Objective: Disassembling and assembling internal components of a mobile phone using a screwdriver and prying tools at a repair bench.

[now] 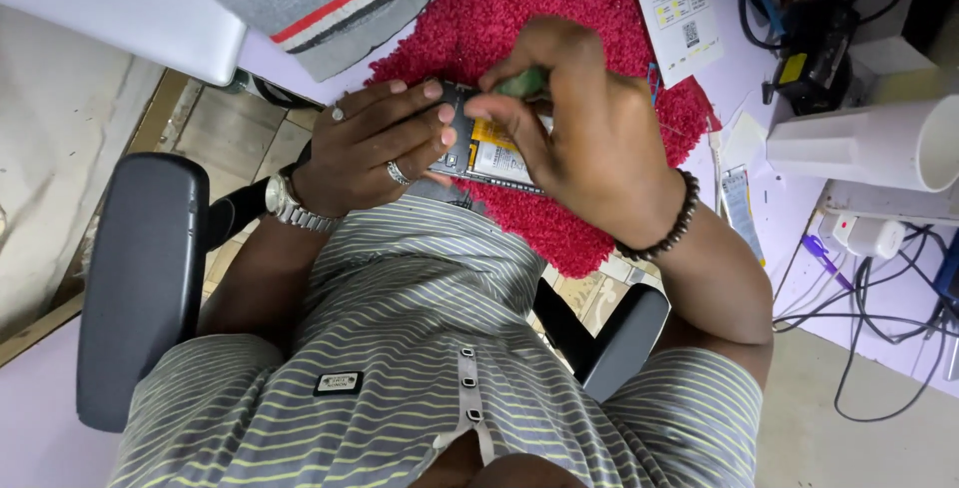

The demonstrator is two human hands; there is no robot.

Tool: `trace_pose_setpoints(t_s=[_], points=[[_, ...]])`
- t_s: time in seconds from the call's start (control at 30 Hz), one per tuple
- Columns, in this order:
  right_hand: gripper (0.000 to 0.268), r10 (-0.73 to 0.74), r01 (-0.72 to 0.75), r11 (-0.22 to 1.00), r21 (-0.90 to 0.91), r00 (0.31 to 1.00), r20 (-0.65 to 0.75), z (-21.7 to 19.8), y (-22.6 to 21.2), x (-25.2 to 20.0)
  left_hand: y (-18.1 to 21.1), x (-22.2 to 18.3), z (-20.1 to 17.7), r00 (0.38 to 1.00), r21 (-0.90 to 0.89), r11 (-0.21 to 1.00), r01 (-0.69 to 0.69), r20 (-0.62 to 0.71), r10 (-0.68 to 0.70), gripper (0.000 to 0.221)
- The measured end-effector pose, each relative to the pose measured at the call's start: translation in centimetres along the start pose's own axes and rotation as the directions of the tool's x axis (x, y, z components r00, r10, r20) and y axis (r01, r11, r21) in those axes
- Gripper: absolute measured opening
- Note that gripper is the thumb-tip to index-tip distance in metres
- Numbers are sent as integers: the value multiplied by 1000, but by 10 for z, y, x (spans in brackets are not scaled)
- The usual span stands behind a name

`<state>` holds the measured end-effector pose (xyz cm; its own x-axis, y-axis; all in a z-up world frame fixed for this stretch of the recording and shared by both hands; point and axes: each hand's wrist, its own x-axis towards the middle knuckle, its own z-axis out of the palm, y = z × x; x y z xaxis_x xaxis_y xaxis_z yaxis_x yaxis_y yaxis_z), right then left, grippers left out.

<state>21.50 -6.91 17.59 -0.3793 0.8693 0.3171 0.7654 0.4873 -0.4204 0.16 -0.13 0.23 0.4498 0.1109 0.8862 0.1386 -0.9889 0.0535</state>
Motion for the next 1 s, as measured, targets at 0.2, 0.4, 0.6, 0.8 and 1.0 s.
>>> trace_pose_setpoints(t_s=[0.2, 0.4, 0.6, 0.8, 1.0], points=[[33, 233, -99, 933, 345, 898, -373, -23, -17, -4, -1, -1, 1, 1000, -22, 1000, -1, -3, 1, 40], [48, 498, -506, 862, 30, 857, 133, -54, -21, -36, 4, 1, -8, 996, -205, 974, 91, 10, -90, 48], [70, 186, -23, 763, -646, 965, 185, 2, -30, -89, 24, 11, -14, 979, -256, 956, 145, -102, -176, 11], [25, -29, 114, 613, -782, 992, 122, 9, -31, -86, 32, 2, -19, 967, -447, 867, 219, -21, -255, 47], [20, -72, 65, 524, -849, 997, 32, 13, -39, -95, 49, 13, -10, 796, -672, 607, 425, -42, -604, 45]])
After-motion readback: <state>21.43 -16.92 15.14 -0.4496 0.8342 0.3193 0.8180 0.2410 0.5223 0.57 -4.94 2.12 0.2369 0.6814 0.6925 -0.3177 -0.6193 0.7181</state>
